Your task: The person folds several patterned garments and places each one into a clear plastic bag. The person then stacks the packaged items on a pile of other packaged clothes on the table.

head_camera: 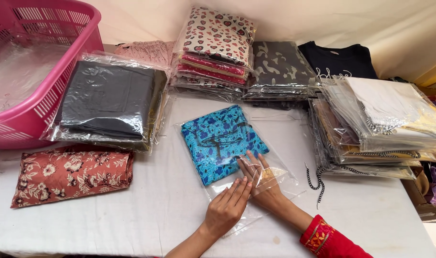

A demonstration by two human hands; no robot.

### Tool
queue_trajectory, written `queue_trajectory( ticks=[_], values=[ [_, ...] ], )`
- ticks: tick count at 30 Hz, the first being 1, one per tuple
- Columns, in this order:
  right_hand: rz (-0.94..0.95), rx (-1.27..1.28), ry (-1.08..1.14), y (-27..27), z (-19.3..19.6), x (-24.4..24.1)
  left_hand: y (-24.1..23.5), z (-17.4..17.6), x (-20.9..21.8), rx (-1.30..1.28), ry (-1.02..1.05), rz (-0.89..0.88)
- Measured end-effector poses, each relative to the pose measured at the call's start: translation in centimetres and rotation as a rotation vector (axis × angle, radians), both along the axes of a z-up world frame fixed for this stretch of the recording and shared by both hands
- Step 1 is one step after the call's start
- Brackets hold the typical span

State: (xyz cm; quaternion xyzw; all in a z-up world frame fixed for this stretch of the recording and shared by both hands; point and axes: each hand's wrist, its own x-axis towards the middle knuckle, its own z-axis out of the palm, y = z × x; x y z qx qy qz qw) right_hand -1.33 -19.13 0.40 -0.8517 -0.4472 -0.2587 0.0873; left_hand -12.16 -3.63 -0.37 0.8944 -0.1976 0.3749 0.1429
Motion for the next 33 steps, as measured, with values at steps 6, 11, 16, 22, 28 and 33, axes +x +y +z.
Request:
queue_trajectory(
  ticks=[6, 11, 16, 22, 28, 33],
  values=[
    [-0.066, -0.119, 0.249, 0.5, -1.0, 1.8, -0.3, -0.6, 0.1, 0.029, 0.022, -0.032],
    [-0.431, -0.176, 0.474, -0.4, -1.0, 2.6, -0.4, -2.3, -0.1, 0.088, 0.061, -0.026],
    [-0.134, -0.274, 0.46, -7.3, 0.7, -3.0, 0.3, -4.1, -1.0, 0.008, 0.355, -0.132],
    [-0.059, -0.291, 0.477, -13.0, 2.7, -2.1, 2.7, -2.0, -2.3, 0.063, 0.647, -0.303],
    [0.071, -0.133, 0.765, -10.0, 4.3, 2.3, 4.5, -0.8, -2.7, 0.075, 0.712, -0.342],
    [0.041, -0.134, 0.856, -10.2, 3.5, 1.7, 8.3, -1.8, -2.5, 0.181, 0.458, -0.125]
  ],
)
